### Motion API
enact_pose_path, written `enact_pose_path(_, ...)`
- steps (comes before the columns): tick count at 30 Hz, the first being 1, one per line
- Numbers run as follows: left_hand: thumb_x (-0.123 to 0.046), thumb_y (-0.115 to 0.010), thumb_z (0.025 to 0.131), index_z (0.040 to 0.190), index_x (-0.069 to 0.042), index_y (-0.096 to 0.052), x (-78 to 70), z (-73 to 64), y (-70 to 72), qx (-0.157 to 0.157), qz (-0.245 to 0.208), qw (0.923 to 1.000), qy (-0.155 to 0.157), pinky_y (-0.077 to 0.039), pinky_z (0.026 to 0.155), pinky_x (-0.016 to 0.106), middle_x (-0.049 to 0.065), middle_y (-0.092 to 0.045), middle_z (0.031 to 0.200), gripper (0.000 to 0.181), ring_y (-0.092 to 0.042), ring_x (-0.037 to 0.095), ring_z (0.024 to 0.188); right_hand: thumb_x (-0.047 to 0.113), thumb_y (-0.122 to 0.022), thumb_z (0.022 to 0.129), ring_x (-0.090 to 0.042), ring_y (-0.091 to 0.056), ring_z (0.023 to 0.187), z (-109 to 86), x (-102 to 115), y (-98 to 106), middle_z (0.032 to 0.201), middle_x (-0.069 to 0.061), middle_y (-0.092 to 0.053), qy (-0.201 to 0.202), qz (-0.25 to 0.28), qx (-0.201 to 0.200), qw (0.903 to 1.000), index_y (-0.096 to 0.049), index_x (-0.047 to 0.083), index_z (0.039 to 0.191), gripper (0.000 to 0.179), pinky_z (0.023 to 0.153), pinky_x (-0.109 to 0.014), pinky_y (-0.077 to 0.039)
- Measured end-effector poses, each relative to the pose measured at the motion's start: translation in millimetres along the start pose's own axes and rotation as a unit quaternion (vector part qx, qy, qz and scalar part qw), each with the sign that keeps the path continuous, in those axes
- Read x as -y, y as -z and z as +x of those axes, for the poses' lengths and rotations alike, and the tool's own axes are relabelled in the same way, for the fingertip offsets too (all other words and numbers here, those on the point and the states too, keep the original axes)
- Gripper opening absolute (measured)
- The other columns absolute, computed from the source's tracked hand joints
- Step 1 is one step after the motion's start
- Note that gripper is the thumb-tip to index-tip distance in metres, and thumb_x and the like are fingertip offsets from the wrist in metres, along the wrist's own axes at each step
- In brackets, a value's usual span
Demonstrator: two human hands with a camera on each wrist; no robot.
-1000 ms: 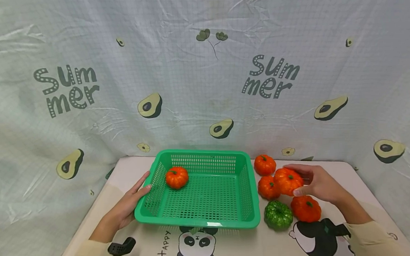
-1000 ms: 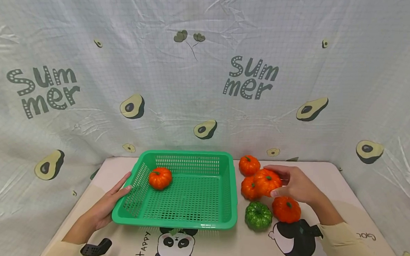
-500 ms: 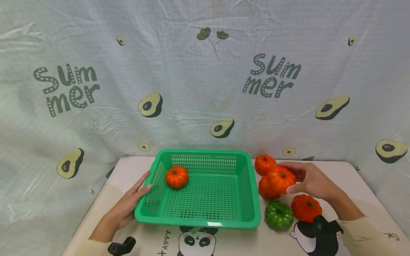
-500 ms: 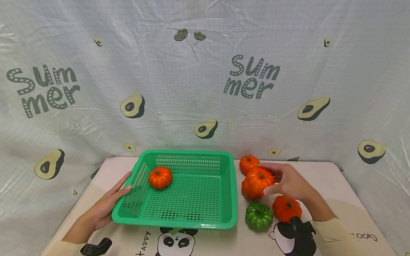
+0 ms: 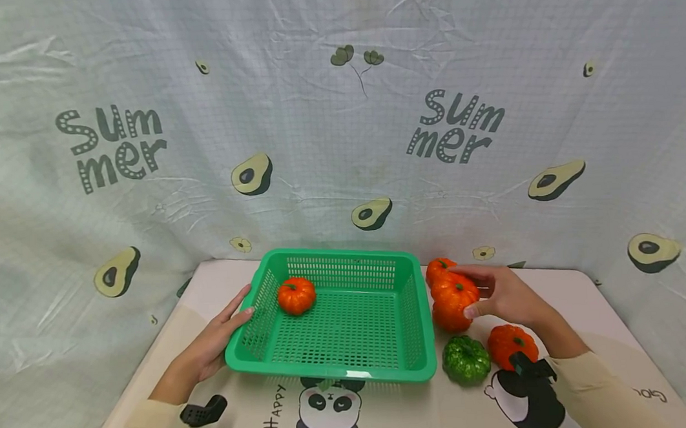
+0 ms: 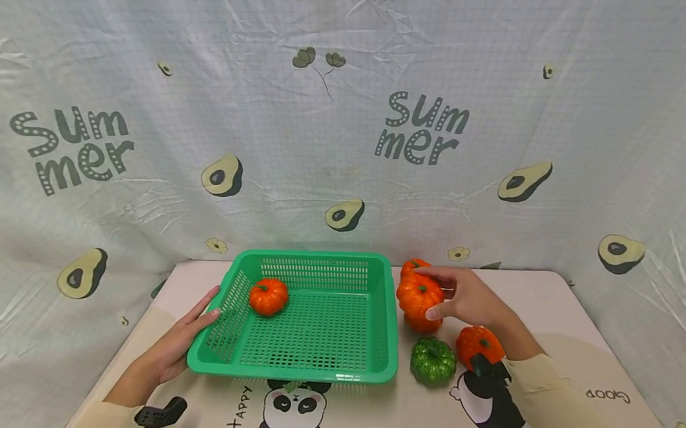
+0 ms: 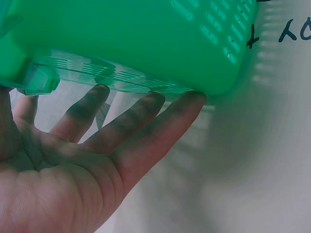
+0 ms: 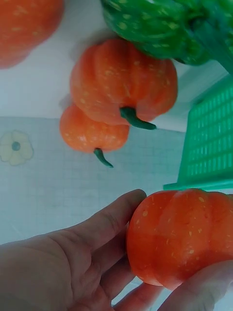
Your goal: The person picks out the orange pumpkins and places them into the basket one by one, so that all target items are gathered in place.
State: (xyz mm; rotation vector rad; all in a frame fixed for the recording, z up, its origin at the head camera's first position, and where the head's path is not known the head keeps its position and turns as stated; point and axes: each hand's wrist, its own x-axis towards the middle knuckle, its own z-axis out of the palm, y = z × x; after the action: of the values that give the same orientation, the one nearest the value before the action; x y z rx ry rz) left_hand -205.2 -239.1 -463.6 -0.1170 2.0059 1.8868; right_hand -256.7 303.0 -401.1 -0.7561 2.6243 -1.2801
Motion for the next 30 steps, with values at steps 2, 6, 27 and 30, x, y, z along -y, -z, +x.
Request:
enact_pose_path(2,-0.043,-0.049,0.110,0.167,-0.043,-0.001,-0.1,-0.3,0.1,-0.001,-0.002,1.0000,0.001,-0.052,0.105,0.037,0.017,-0.007,0.176,0.074,-0.038,0.037,0.149,0.014,-0.088,0.082,0.011,-0.060,0.111,3.5,1.4,-1.7,0.143,-0.024,-0.063,0.001,0.003,0.004,1.0000,-0.057,0.001,0.147,0.073,0.093,-0.019,-0.054)
enact_pose_path(6,-0.043,-0.049,0.110,0.167,-0.043,-0.001,-0.3,-0.7,0.1,0.000,-0.002,1.0000,0.003,-0.052,0.104,0.036,0.017,-0.008,0.176,0.074,-0.039,0.035,0.148,0.012,-0.087,0.082,0.011,-0.060,0.112,9.3,1.9,-4.7,0.142,-0.026,-0.062,0.009,0.025,0.014,0.9996,-0.057,-0.001,0.146,0.073,0.092,-0.021,-0.056)
enact_pose_path(27,-0.042,-0.048,0.111,0.167,-0.043,-0.001,-0.4,-0.8,-0.4,-0.001,-0.003,1.0000,-0.001,-0.051,0.108,0.040,0.018,-0.009,0.176,0.073,-0.038,0.038,0.149,0.008,-0.086,0.080,-0.018,-0.067,0.108,31.8,9.5,-16.1,0.132,-0.020,-0.068,0.022,0.037,0.033,0.9985,-0.061,0.004,0.144,0.069,0.085,-0.028,-0.059)
enact_pose_path(30,-0.042,-0.048,0.111,0.167,-0.043,-0.001,-0.9,-1.0,-0.3,-0.001,0.000,1.0000,-0.002,-0.051,0.109,0.041,0.018,-0.008,0.176,0.073,-0.038,0.038,0.149,0.010,-0.087,0.079,-0.027,-0.066,0.114,35.5,11.5,-18.2,0.135,-0.019,-0.068,0.010,0.029,0.033,0.9990,-0.060,0.005,0.145,0.071,0.089,-0.027,-0.058)
